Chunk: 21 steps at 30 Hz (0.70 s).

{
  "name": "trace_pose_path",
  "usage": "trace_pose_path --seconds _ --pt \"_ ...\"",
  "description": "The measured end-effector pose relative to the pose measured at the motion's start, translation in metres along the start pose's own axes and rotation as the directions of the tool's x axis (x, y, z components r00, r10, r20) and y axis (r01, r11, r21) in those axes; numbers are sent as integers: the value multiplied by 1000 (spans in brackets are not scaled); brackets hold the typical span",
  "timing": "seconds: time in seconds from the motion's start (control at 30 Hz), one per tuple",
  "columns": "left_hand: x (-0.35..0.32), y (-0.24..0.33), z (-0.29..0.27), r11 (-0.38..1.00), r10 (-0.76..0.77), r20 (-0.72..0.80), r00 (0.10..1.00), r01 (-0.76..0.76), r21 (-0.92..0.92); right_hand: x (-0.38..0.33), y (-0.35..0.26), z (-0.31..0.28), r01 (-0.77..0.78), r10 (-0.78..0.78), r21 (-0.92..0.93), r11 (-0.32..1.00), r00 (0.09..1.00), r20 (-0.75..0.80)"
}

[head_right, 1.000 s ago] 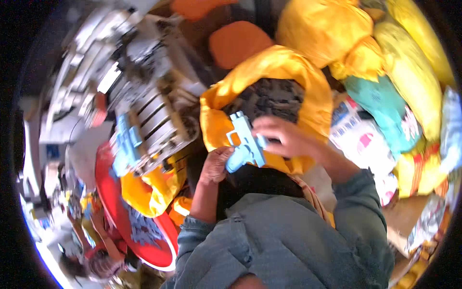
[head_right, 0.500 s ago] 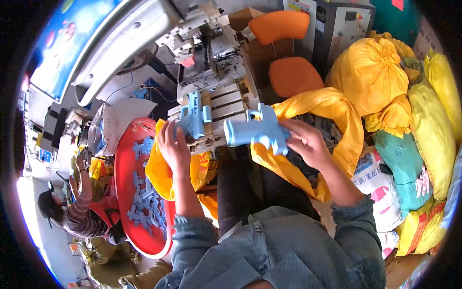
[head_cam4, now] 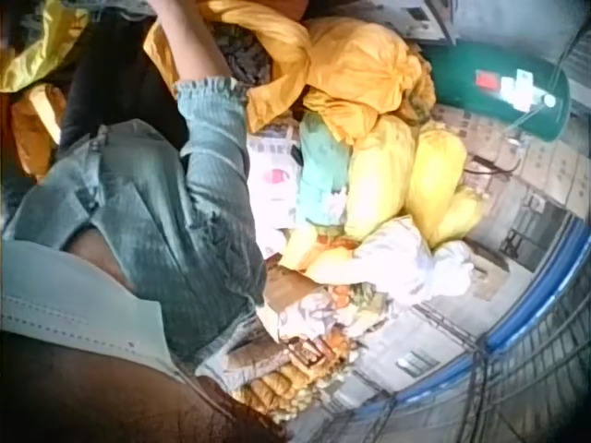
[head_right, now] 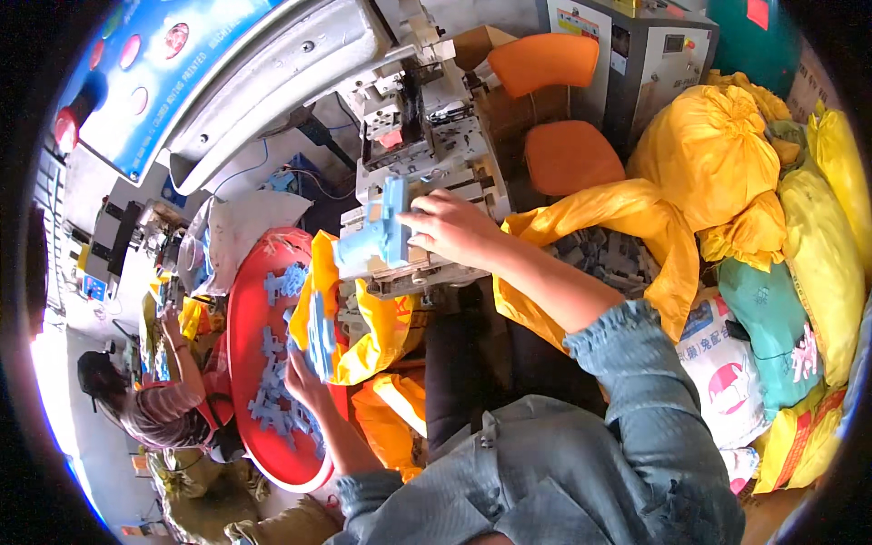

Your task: The person retrieves plastic toy gun parts from a yellow bag, positions them onto a printing machine to print on them, and transfers the printed parts into another bag. The person then adjusts the bag inside a cardboard box.

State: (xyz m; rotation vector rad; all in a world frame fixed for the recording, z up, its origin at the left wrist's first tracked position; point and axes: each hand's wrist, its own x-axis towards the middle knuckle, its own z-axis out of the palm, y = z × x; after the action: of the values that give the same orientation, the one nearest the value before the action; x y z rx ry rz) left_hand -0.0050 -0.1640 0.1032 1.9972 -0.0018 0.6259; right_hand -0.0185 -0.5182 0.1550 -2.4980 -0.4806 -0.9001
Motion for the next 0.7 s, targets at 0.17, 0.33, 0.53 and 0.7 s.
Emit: trace_pose_path --seconds 0.17,0.33,0.53,0.7 --pt "-75 -66 -69 942 -224 55 973 231 -243 16 6 0 39 -26 -54 998 975 221" --pt "-115 -138 -98 940 -81 59 995 57 337 -29 -30 7 -30 11 -72 997 969 -248" --pt "-115 -186 -105 561 79 403 912 -374 738 -176 -30 17 -162 227 287 944 951 -210" --pt "-98 -189 -65 848 -91 426 900 -154 507 -299 104 9 -732 734 -200 652 675 -78"
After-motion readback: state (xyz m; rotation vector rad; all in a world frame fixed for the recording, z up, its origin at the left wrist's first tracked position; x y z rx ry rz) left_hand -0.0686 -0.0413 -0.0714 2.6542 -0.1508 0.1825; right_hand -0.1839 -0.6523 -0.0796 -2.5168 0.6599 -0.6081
